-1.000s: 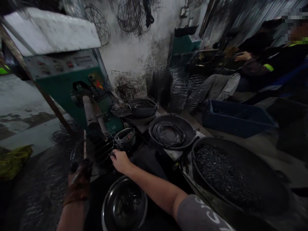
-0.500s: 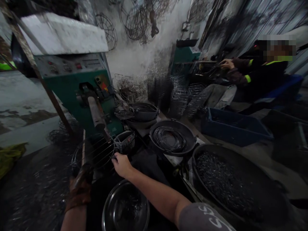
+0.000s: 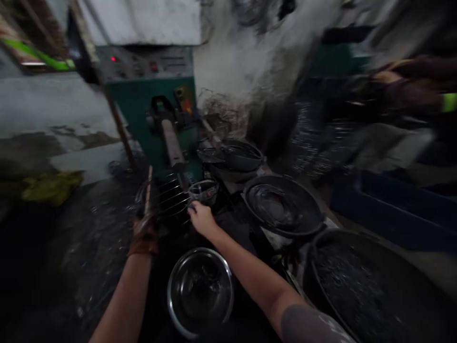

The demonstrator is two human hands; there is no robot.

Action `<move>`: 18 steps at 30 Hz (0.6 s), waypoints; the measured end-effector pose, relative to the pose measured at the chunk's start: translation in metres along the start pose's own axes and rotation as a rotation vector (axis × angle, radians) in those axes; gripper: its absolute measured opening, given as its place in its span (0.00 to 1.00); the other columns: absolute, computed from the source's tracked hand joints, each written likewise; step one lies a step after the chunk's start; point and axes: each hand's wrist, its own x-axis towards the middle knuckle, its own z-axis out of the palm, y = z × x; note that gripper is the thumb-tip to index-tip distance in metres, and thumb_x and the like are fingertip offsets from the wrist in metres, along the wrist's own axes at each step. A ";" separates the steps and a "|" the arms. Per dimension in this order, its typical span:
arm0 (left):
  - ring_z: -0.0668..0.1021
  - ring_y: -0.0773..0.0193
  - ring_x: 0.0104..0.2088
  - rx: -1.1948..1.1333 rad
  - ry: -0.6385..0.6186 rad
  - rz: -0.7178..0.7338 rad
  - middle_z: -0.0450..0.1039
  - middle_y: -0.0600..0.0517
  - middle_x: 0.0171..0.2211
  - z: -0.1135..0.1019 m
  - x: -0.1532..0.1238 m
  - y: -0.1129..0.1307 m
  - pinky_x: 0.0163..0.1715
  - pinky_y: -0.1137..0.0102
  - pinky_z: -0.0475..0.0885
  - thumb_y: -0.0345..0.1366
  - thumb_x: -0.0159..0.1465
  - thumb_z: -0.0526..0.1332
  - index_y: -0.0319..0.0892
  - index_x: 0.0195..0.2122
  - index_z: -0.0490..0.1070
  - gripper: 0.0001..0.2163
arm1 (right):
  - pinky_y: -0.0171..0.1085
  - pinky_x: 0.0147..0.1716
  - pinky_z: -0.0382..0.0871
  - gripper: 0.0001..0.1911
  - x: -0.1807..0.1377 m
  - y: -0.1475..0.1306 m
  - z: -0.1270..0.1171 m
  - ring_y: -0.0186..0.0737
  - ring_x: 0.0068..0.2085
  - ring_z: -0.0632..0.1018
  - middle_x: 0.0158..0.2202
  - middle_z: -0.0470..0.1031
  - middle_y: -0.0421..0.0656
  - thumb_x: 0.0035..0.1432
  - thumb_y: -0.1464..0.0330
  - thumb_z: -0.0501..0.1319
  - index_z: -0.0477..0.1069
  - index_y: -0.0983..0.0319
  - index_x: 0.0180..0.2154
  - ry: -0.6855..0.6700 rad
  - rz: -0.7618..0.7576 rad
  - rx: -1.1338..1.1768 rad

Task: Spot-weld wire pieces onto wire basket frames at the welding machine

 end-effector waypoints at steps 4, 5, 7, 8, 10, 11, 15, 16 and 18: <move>0.78 0.67 0.27 -0.196 -0.016 0.025 0.75 0.55 0.33 0.012 0.014 -0.010 0.27 0.75 0.71 0.25 0.53 0.69 0.43 0.45 0.67 0.19 | 0.35 0.33 0.72 0.06 0.009 0.009 0.000 0.42 0.30 0.78 0.26 0.75 0.40 0.64 0.69 0.56 0.70 0.59 0.34 0.005 0.034 0.084; 0.78 0.65 0.28 -0.216 -0.009 0.041 0.76 0.53 0.35 0.011 0.018 -0.012 0.27 0.74 0.72 0.28 0.51 0.72 0.44 0.46 0.67 0.23 | 0.35 0.31 0.72 0.06 0.012 0.012 0.001 0.42 0.29 0.78 0.26 0.74 0.40 0.64 0.68 0.56 0.70 0.59 0.34 -0.004 0.036 0.112; 0.80 0.63 0.31 -0.225 -0.047 0.063 0.77 0.52 0.37 0.009 0.024 -0.015 0.29 0.72 0.74 0.33 0.48 0.76 0.44 0.49 0.66 0.28 | 0.35 0.29 0.72 0.07 0.016 0.017 0.005 0.42 0.27 0.77 0.26 0.75 0.41 0.63 0.65 0.56 0.70 0.59 0.35 -0.017 0.043 0.159; 0.80 0.62 0.31 -0.214 -0.046 0.064 0.77 0.51 0.37 0.008 0.026 -0.016 0.29 0.72 0.74 0.35 0.47 0.77 0.44 0.49 0.66 0.29 | 0.35 0.27 0.72 0.07 0.017 0.019 0.006 0.42 0.25 0.77 0.26 0.75 0.41 0.63 0.64 0.56 0.70 0.59 0.35 -0.023 0.050 0.176; 0.80 0.61 0.31 -0.191 -0.032 0.056 0.76 0.51 0.35 0.006 0.029 -0.017 0.29 0.71 0.74 0.37 0.46 0.77 0.44 0.48 0.67 0.30 | 0.35 0.24 0.72 0.09 0.018 0.021 0.008 0.41 0.23 0.76 0.24 0.75 0.41 0.62 0.63 0.55 0.70 0.59 0.35 -0.032 0.072 0.203; 0.80 0.60 0.30 -0.187 -0.028 0.054 0.76 0.51 0.34 0.006 0.030 -0.017 0.28 0.71 0.73 0.37 0.45 0.77 0.44 0.48 0.68 0.30 | 0.35 0.23 0.71 0.09 0.018 0.021 0.009 0.42 0.22 0.76 0.23 0.74 0.41 0.62 0.62 0.55 0.70 0.59 0.35 -0.036 0.082 0.216; 0.81 0.61 0.34 -0.226 -0.087 0.099 0.78 0.49 0.38 0.008 0.032 -0.016 0.31 0.72 0.73 0.39 0.46 0.78 0.44 0.49 0.69 0.31 | 0.36 0.21 0.71 0.10 0.020 0.020 0.011 0.42 0.20 0.74 0.20 0.71 0.38 0.60 0.61 0.55 0.70 0.59 0.36 -0.026 0.090 0.235; 0.81 0.61 0.34 -0.231 -0.088 0.103 0.78 0.49 0.38 0.008 0.033 -0.016 0.31 0.72 0.73 0.39 0.45 0.78 0.44 0.48 0.69 0.31 | 0.36 0.21 0.71 0.10 0.020 0.020 0.011 0.42 0.20 0.74 0.19 0.71 0.38 0.60 0.60 0.56 0.70 0.59 0.36 -0.023 0.089 0.238; 0.80 0.63 0.32 -0.234 -0.071 0.101 0.78 0.50 0.38 0.010 0.034 -0.016 0.31 0.72 0.72 0.40 0.44 0.79 0.44 0.47 0.69 0.31 | 0.36 0.21 0.72 0.10 0.022 0.020 0.012 0.42 0.20 0.74 0.19 0.70 0.37 0.59 0.60 0.56 0.71 0.58 0.36 -0.023 0.091 0.246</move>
